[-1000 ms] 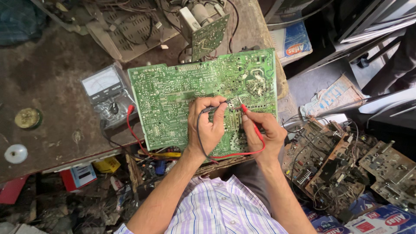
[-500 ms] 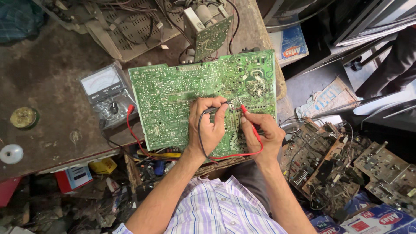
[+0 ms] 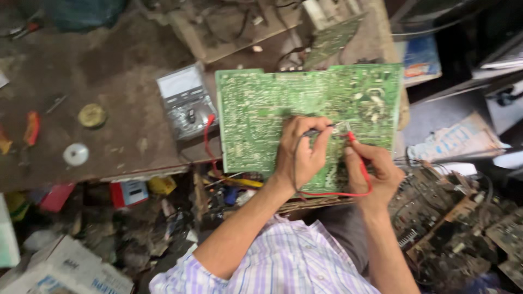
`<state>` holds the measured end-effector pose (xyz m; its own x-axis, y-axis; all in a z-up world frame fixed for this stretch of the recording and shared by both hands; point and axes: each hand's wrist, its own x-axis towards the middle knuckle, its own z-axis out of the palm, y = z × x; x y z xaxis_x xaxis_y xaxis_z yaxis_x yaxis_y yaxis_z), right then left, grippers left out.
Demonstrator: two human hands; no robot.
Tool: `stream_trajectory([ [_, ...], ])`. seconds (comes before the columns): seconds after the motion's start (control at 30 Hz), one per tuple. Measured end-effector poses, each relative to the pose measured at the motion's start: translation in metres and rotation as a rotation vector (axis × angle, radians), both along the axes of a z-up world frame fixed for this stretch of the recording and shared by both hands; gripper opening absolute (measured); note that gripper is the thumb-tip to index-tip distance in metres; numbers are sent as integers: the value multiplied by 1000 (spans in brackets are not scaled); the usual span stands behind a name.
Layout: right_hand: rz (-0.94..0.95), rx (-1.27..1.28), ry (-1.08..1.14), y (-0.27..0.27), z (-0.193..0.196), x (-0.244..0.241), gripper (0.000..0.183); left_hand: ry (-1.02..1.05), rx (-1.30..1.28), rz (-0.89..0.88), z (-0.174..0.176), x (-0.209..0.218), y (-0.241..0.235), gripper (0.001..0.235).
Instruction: The person uses a multimeter with red and black probes to test various points on a green circuit board. They systematically move the probes across different solder joints and traces on the board's surface.
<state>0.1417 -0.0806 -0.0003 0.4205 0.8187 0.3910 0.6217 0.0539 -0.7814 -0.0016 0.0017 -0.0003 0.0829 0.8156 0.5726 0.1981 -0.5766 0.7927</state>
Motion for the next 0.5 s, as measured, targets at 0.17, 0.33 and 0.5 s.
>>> stream_trajectory([
  [0.17,33,30,-32,0,0,0,11,-21,-43,-14,0,-1,-2,22],
  [0.33,30,20,-39,-1,-2,1,12,1,-58,-22,-2,-2,-3,22],
  [0.5,36,20,-39,-1,-1,1,13,-1,-57,-27,-1,-2,-2,22],
])
